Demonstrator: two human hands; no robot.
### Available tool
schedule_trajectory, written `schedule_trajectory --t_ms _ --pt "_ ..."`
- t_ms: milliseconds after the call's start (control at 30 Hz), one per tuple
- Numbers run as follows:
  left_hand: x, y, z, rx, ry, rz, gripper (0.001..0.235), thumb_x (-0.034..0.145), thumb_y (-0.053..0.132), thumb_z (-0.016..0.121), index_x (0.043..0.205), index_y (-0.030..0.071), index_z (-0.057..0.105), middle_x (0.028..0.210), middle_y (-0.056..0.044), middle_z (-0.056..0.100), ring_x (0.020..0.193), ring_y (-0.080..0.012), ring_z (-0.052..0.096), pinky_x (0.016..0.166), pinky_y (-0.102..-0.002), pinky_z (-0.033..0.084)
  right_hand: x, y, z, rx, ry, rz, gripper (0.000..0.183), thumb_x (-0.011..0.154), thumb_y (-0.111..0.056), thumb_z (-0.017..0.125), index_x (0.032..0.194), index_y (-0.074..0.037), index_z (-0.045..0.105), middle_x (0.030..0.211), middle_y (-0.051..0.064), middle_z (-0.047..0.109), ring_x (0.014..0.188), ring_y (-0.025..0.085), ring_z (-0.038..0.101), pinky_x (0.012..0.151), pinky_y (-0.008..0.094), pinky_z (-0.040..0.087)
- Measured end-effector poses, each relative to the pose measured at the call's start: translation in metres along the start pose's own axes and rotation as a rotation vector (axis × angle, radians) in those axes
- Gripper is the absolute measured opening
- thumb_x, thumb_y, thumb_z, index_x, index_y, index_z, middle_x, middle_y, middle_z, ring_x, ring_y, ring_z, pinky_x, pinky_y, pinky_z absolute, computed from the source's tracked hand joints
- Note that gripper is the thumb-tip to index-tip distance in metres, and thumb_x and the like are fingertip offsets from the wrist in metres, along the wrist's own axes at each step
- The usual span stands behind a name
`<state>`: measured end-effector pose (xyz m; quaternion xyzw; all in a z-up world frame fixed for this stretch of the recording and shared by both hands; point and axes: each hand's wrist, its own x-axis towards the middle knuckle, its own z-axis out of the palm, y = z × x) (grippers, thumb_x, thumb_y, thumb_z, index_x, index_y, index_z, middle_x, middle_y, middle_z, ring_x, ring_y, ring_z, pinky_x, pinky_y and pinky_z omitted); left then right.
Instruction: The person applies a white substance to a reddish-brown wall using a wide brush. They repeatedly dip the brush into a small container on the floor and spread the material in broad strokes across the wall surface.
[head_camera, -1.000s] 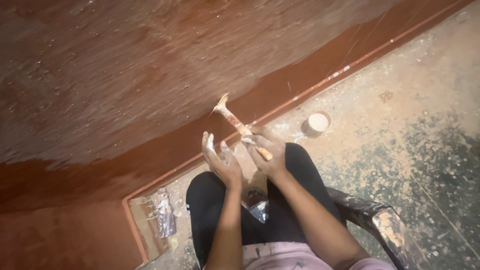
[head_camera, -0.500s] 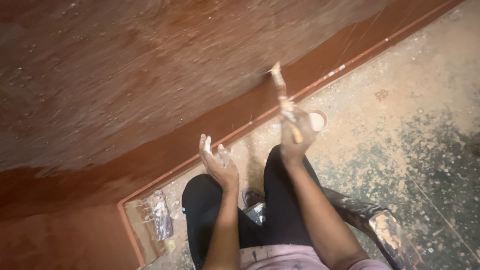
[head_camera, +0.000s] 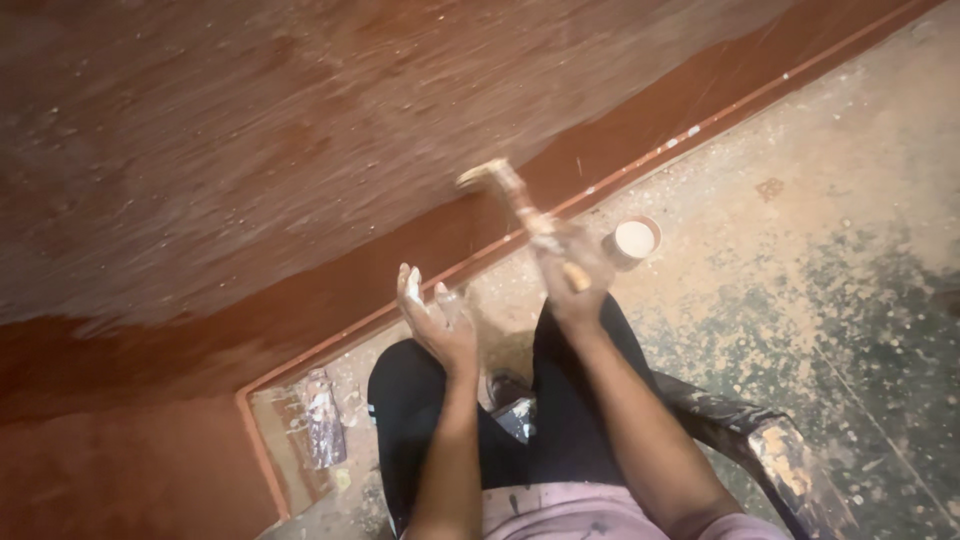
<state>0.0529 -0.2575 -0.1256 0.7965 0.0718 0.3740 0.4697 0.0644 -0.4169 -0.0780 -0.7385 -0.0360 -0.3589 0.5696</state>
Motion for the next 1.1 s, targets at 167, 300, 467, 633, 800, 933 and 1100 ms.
schedule_trajectory --t_ms 167,300,467,633,800,933,1100 --pt "0.004 -0.004 -0.003 -0.072 0.046 -0.078 0.036 0.099 -0.002 0.058 0.134 -0.008 0.053 0.147 -0.025 0.052 0.135 -0.0387 0.055 0.112 -0.044 0.047 -0.005 -0.003 0.003 -0.126 0.199 -0.041 0.013 0.091 0.004 0.07 0.104 0.006 0.07 0.11 0.018 0.069 0.1 0.026 0.067 0.088 0.034 0.054" --pt "0.009 -0.012 -0.006 -0.046 0.091 -0.082 0.041 0.096 -0.003 0.059 0.137 -0.008 0.05 0.149 -0.025 0.051 0.134 -0.0384 0.056 0.113 -0.044 0.046 -0.024 -0.018 0.032 0.015 0.057 0.031 0.016 0.09 0.002 0.068 0.105 0.004 0.071 0.11 0.016 0.072 0.097 0.025 0.071 0.088 0.033 0.056" --pt "0.006 -0.027 -0.013 -0.096 0.122 -0.155 0.046 0.099 -0.003 0.056 0.144 -0.006 0.044 0.149 -0.024 0.049 0.131 -0.0357 0.059 0.111 -0.043 0.049 -0.055 -0.034 0.055 0.107 -0.297 0.011 0.018 0.085 0.001 0.069 0.102 0.0 0.076 0.115 0.02 0.073 0.096 0.024 0.075 0.081 0.032 0.059" --pt "0.005 -0.034 -0.012 -0.111 0.139 -0.179 0.047 0.097 -0.004 0.057 0.143 -0.006 0.045 0.15 -0.024 0.049 0.131 -0.0354 0.059 0.11 -0.042 0.049 -0.048 -0.025 0.044 0.086 -0.255 -0.083 0.02 0.083 0.001 0.069 0.103 0.002 0.074 0.114 0.02 0.072 0.094 0.023 0.074 0.079 0.032 0.059" --pt "0.003 -0.04 -0.006 -0.067 0.117 -0.163 0.043 0.096 -0.005 0.062 0.137 -0.006 0.05 0.148 -0.022 0.052 0.129 -0.0345 0.061 0.109 -0.041 0.051 -0.019 -0.005 0.023 -0.015 0.066 0.025 0.015 0.093 0.0 0.068 0.107 0.003 0.07 0.105 0.015 0.071 0.092 0.023 0.068 0.08 0.032 0.055" --pt "0.005 -0.04 -0.004 -0.107 0.105 -0.196 0.044 0.095 -0.006 0.06 0.138 -0.008 0.049 0.151 -0.023 0.049 0.13 -0.0353 0.06 0.11 -0.042 0.049 -0.019 -0.009 0.017 -0.11 0.153 -0.079 0.011 0.094 0.001 0.071 0.104 0.004 0.07 0.108 0.016 0.07 0.099 0.025 0.068 0.088 0.034 0.054" --pt "0.004 -0.037 -0.002 -0.122 0.104 -0.179 0.044 0.096 -0.005 0.06 0.138 -0.008 0.048 0.152 -0.024 0.048 0.13 -0.0351 0.059 0.109 -0.042 0.049 -0.035 -0.027 0.039 -0.096 -0.051 -0.099 0.014 0.088 0.001 0.07 0.101 0.002 0.072 0.11 0.018 0.072 0.095 0.026 0.072 0.082 0.034 0.057"
